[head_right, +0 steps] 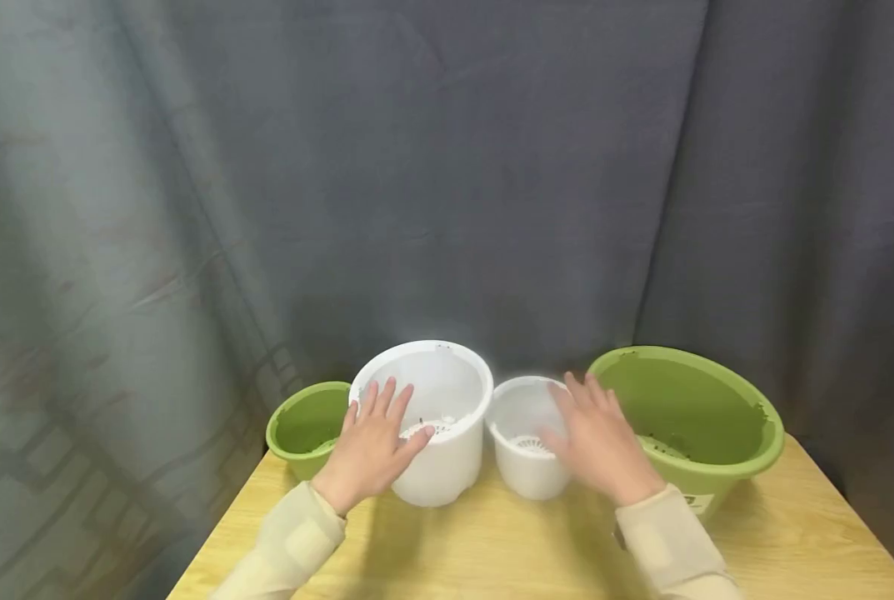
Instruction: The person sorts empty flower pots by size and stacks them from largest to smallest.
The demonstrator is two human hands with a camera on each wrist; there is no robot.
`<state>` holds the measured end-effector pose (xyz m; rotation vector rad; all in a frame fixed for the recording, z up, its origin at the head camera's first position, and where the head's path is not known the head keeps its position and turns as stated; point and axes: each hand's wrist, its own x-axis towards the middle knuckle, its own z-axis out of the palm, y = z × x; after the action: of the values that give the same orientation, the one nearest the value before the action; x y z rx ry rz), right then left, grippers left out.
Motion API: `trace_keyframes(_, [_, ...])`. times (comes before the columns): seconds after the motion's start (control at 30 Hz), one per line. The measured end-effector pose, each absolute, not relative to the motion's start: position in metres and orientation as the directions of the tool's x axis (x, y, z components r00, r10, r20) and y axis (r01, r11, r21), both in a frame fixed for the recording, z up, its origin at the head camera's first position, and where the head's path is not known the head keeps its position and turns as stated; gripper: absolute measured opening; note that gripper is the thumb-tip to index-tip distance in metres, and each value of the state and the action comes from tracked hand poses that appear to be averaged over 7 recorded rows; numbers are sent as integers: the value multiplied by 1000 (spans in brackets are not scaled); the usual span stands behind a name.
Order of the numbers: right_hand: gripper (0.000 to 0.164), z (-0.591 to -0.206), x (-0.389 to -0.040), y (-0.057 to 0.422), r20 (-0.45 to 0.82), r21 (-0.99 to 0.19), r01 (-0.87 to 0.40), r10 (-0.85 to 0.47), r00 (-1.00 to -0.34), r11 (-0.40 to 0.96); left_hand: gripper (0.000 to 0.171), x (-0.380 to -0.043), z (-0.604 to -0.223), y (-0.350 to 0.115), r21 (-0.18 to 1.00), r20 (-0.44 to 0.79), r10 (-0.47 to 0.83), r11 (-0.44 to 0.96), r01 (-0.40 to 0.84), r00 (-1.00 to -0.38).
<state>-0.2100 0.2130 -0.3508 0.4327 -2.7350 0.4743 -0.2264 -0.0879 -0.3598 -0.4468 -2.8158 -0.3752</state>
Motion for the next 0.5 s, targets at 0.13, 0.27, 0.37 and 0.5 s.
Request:
trace_keyframes(0.13, [57,-350,-213,209,432,-299,-367,-218,-875,881,63,-226,-357,-92,240,370,255,903,357,-893])
trace_keyframes(0.27, [45,-348,-214,204,495,-375,-386,-170,-852,843,51,-225,-357,-96,248,463,254,883,399,-849])
trace_keyframes(0.37, [36,-347,-215,199,533,-428,-401,-133,-836,810,45,-225,-357,-100,264,511,246,867,422,-823])
trace_keyframes(0.5, [34,-345,-219,193,523,-477,-404,-118,-844,780,40,-224,-356,-105,293,553,210,857,424,-807])
